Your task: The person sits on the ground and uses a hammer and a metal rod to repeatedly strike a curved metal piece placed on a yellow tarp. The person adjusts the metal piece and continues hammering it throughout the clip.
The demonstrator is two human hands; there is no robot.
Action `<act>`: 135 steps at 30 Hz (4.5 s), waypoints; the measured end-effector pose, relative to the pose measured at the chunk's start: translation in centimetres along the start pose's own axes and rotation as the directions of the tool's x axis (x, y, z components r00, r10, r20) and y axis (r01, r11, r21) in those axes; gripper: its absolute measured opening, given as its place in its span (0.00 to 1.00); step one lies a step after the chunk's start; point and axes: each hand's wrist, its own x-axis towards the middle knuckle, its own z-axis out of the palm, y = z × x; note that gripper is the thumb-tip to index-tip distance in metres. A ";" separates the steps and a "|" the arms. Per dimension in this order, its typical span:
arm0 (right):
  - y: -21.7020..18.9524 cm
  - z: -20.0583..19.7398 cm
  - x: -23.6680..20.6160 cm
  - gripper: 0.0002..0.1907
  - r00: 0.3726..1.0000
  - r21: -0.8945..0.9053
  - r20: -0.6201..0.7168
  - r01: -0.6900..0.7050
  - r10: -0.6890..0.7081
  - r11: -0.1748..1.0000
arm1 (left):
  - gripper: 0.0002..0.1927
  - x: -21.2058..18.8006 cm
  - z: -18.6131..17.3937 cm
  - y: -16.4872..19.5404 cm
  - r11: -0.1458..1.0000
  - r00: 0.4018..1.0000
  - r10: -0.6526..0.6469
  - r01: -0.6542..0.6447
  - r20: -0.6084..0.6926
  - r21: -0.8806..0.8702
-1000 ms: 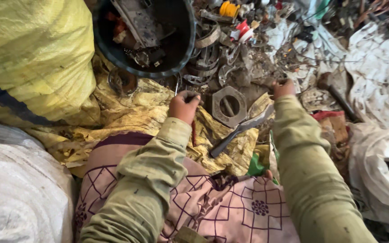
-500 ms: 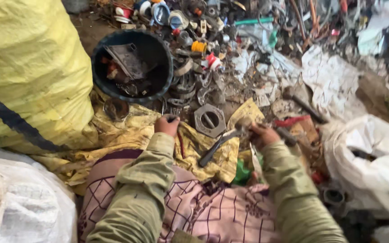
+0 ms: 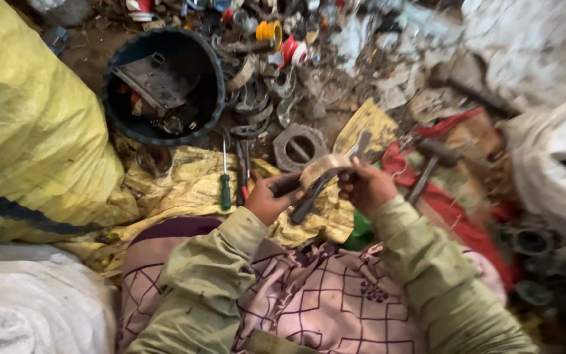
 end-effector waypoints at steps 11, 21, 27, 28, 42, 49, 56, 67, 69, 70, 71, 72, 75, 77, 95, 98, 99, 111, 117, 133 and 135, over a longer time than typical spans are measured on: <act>-1.8 0.4 0.4 0.15 0.990 -0.228 -0.142 -0.016 -0.017 0.973 | 0.23 1.3 0.0 1.6 1.000 1.000 -0.021 0.021 0.017 -0.011; -0.9 0.7 0.2 0.21 0.965 -0.339 -0.251 -0.158 0.073 0.927 | 0.23 0.3 0.8 2.4 1.000 0.997 0.005 -0.002 0.082 -0.028; 0.4 0.7 0.4 0.22 0.979 -0.324 -0.171 -0.161 0.110 0.932 | 0.18 -0.2 1.8 3.7 0.996 0.995 -0.017 0.025 0.100 -0.083; 0.5 0.6 0.5 0.22 0.980 -0.325 -0.166 -0.159 0.109 0.932 | 0.18 -0.3 1.9 3.8 0.998 0.996 -0.005 0.010 0.085 -0.060; 0.8 -0.4 0.9 0.19 0.988 -0.325 -0.139 -0.108 0.065 0.939 | 0.13 -0.1 1.8 4.1 0.991 0.998 0.050 -0.054 0.035 0.122; 0.3 0.0 0.5 0.18 0.987 -0.425 -0.157 -0.093 0.028 0.900 | 0.08 0.4 0.7 2.4 0.992 0.995 -0.028 0.039 -0.092 0.120; 0.4 1.0 0.0 0.23 0.976 -0.515 -0.212 -0.157 0.052 0.843 | 0.09 0.8 -0.7 -0.2 0.983 0.968 -0.173 0.160 -0.183 -0.086; 0.9 1.6 -0.5 0.19 0.990 -0.333 -0.089 -0.129 0.105 0.934 | 0.06 0.9 0.3 0.4 0.921 0.945 0.013 0.117 -0.327 0.373; 1.1 1.5 -0.5 0.18 0.994 -0.338 -0.084 -0.097 0.073 0.936 | 0.17 0.6 0.8 1.9 0.874 0.916 0.060 0.143 -0.397 0.464; 1.1 1.5 -0.5 0.18 0.997 -0.377 -0.075 -0.058 0.032 0.924 | 0.17 0.5 1.0 2.7 0.909 0.919 0.092 0.080 -0.383 0.410; 1.1 1.5 -0.4 0.18 0.998 -0.415 -0.063 -0.016 -0.011 0.910 | 0.18 0.4 1.3 3.4 0.936 0.920 0.125 0.015 -0.371 0.353; 1.1 1.6 -0.3 0.17 0.997 -0.452 -0.051 0.025 -0.054 0.892 | 0.18 0.4 1.6 4.0 0.955 0.920 0.157 -0.050 -0.359 0.292; 1.1 1.7 -0.1 0.16 0.989 -0.595 -0.084 0.048 -0.121 0.802 | 0.17 0.2 2.2 5.1 0.937 0.961 0.140 -0.050 -0.240 0.345; 1.1 1.8 -0.1 0.15 0.983 -0.670 -0.018 0.124 -0.182 0.732 | 0.17 0.2 2.5 5.4 0.875 0.957 0.232 -0.127 -0.174 0.467; 1.6 1.9 -0.7 0.15 0.963 -0.749 0.152 0.258 -0.221 0.611 | 0.04 0.6 1.6 3.2 0.947 0.949 0.075 0.028 -0.305 0.319; 1.5 2.0 -0.9 0.15 0.966 -0.726 0.139 0.251 -0.220 0.640 | 0.06 0.9 -0.1 2.1 0.976 0.890 0.008 0.092 -0.457 0.196; 1.4 2.1 -0.9 0.16 0.966 -0.722 0.131 0.247 -0.223 0.646 | 0.06 0.9 -0.7 1.9 0.982 0.875 0.020 0.074 -0.483 0.174; -0.2 1.7 -1.1 0.16 0.990 -0.213 -0.122 -0.092 0.067 0.973 | 0.20 0.9 -0.2 1.1 0.941 0.956 -0.287 0.269 -0.061 -0.208; -0.1 2.1 -0.9 0.18 0.972 -0.250 -0.219 -0.144 0.089 0.958 | 0.21 0.4 -0.2 1.1 0.977 0.982 -0.188 0.184 -0.025 -0.106; 0.1 3.0 -0.6 0.30 0.957 -0.334 -0.260 -0.214 0.129 0.918 | 0.16 0.6 -1.0 -1.2 0.979 0.982 -0.181 0.184 0.046 -0.085; 0.1 2.9 -0.4 0.32 0.959 -0.341 -0.256 -0.206 0.121 0.917 | 0.15 0.7 -1.0 -1.6 0.982 0.985 -0.151 0.159 0.082 -0.102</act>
